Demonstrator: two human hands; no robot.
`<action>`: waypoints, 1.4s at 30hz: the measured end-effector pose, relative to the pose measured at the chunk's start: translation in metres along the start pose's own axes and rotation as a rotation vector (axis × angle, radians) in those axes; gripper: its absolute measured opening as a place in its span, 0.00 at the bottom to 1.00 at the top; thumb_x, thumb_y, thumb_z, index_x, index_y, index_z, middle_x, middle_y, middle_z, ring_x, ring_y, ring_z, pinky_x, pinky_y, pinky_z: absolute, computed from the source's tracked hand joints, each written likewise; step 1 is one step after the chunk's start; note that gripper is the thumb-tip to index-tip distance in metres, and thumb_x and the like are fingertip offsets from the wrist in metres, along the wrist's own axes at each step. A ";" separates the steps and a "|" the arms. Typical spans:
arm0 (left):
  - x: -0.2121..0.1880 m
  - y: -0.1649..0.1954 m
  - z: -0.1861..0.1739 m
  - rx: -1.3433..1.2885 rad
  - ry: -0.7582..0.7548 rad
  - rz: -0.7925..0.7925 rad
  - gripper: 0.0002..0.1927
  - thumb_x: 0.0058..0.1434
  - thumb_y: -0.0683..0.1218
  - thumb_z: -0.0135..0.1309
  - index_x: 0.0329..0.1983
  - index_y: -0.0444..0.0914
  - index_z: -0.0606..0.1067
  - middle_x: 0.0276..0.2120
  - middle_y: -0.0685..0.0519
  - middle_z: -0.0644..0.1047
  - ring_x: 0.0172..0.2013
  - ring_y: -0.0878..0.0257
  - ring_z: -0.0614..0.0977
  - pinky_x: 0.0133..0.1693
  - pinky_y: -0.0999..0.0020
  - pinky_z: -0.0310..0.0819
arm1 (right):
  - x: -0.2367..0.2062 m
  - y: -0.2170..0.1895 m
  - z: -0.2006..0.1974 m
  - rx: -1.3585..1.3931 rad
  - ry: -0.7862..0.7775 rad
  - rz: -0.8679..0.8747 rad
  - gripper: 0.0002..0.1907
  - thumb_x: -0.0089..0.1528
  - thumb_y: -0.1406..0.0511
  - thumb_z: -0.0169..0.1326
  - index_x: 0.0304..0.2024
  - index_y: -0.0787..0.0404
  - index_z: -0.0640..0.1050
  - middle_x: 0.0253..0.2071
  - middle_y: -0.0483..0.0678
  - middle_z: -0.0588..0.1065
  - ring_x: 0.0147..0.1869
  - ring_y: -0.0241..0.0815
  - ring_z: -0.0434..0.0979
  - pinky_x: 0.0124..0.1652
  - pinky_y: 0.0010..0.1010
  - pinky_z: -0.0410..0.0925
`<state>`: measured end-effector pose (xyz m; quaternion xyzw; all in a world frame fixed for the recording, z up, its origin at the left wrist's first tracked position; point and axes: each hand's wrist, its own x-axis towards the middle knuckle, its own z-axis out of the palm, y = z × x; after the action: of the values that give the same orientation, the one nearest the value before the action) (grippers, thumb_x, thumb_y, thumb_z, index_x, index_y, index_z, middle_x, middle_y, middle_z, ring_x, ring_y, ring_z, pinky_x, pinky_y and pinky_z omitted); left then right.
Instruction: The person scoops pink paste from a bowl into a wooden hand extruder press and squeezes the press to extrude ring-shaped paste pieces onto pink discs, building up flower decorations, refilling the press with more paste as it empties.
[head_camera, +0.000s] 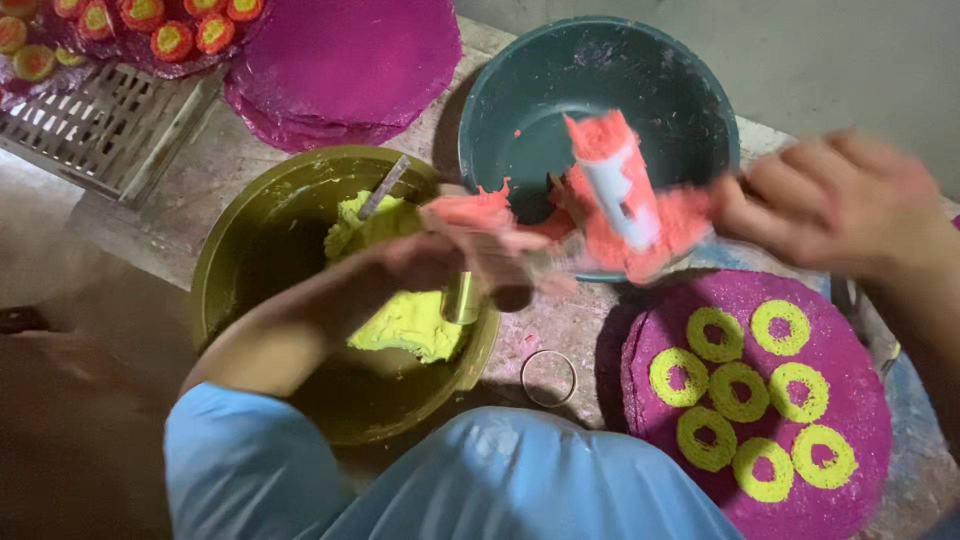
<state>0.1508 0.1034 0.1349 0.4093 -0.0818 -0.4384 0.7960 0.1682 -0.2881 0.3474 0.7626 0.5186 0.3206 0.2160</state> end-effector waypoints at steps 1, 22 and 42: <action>0.015 -0.007 -0.002 -0.105 -0.009 -0.029 0.25 0.51 0.48 0.53 0.54 0.41 0.79 0.44 0.50 0.82 0.43 0.60 0.84 0.38 0.67 0.80 | 0.007 0.005 0.015 -0.019 0.061 0.023 0.12 0.55 0.64 0.65 0.40 0.51 0.79 0.38 0.42 0.74 0.45 0.40 0.78 0.39 0.33 0.72; 0.142 0.004 -0.100 0.611 0.992 0.810 0.10 0.65 0.44 0.56 0.29 0.34 0.74 0.25 0.61 0.72 0.29 0.72 0.72 0.30 0.69 0.67 | 0.064 -0.141 0.166 0.807 -0.919 0.462 0.14 0.61 0.64 0.50 0.47 0.61 0.78 0.37 0.60 0.80 0.42 0.61 0.83 0.39 0.53 0.75; 0.148 0.009 -0.093 0.556 0.996 0.799 0.07 0.61 0.42 0.56 0.32 0.32 0.75 0.26 0.59 0.74 0.30 0.69 0.75 0.33 0.68 0.70 | 0.070 -0.166 0.179 1.085 -0.694 0.783 0.28 0.60 0.66 0.49 0.64 0.44 0.73 0.45 0.61 0.79 0.47 0.63 0.79 0.44 0.54 0.72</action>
<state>0.2914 0.0469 0.0471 0.6888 0.0395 0.1654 0.7047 0.2052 -0.1612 0.1308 0.9479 0.1971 -0.1852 -0.1685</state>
